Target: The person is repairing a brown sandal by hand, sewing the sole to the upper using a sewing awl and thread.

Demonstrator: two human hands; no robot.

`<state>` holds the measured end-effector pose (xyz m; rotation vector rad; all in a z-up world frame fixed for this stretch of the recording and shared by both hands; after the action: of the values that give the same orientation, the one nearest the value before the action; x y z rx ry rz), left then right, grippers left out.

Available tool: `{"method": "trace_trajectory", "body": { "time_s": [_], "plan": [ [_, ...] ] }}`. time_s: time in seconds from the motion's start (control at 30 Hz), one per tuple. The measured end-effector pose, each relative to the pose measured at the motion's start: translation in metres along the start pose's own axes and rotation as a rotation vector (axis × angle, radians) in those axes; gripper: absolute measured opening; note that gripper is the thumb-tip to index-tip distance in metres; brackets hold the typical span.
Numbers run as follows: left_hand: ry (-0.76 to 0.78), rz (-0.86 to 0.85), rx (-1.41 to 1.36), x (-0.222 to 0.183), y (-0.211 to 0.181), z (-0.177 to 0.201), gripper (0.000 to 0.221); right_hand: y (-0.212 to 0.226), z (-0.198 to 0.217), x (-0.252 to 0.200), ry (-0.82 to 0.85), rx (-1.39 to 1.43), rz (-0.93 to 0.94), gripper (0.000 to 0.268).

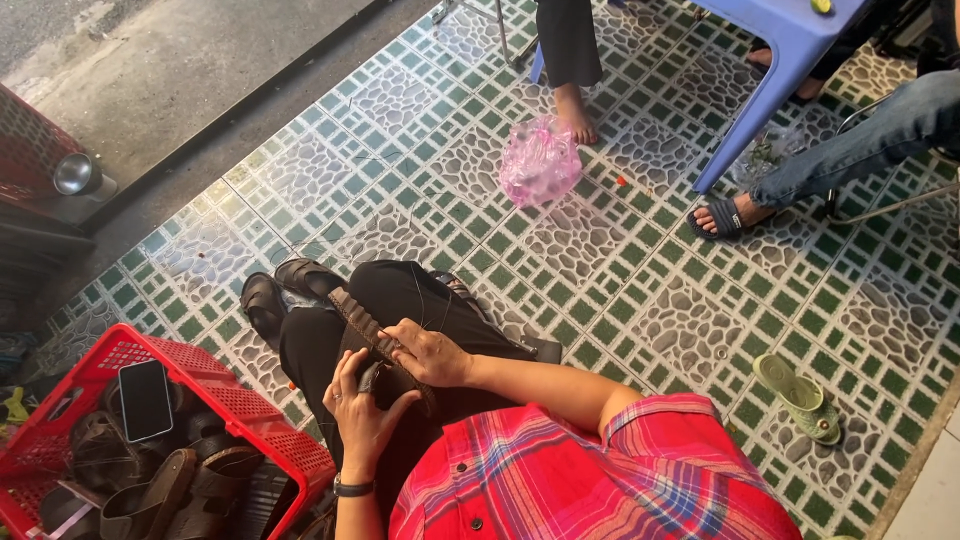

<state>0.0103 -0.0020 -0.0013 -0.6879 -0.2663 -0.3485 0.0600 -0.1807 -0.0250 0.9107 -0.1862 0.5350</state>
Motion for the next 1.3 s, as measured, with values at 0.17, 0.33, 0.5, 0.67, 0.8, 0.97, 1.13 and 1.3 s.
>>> {"method": "trace_trajectory", "body": {
  "time_s": [0.17,0.33,0.5,0.67,0.8,0.97,1.13,1.3],
  "plan": [
    [-0.026,-0.027,-0.012,0.0003,-0.0020,0.0007,0.068,-0.0001,-0.0001,-0.0010,-0.006,0.004,0.014,0.041],
    [-0.009,-0.005,-0.008,-0.0003,-0.0009,-0.0003,0.068,0.0018,0.0015,-0.0001,-0.006,-0.013,0.024,0.040],
    [-0.008,0.001,-0.012,-0.0003,-0.0009,0.0000,0.066,0.0028,0.0022,0.0000,0.005,-0.004,0.015,0.038],
    [-0.004,0.003,-0.024,0.0000,-0.0008,0.0006,0.067,0.0024,0.0008,0.0002,-0.001,-0.014,0.016,0.040],
    [0.007,0.016,-0.014,-0.0026,-0.0007,0.0013,0.068,0.0020,-0.0016,-0.0016,0.005,-0.012,0.020,0.040],
    [-0.008,-0.016,-0.008,0.0001,-0.0011,0.0015,0.068,0.0017,0.0001,0.0006,-0.008,-0.033,0.037,0.039],
    [-0.008,-0.004,-0.025,0.0009,-0.0021,0.0023,0.068,-0.0005,-0.0017,0.0008,-0.017,-0.039,0.043,0.040],
    [-0.009,-0.010,-0.005,0.0007,-0.0001,0.0009,0.067,0.0014,0.0001,0.0018,-0.025,-0.038,0.052,0.041]
  ]
}}
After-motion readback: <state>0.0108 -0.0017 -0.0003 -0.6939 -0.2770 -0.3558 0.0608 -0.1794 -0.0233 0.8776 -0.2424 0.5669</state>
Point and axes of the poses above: each hand's wrist, its own x-axis towards the middle knuckle, its own z-axis out of the back of the hand, y = z × x, the point moved 1 cm from there along x, towards the middle knuckle, and after that the axes turned 12 degrees about -x, right-handed, at the moved point
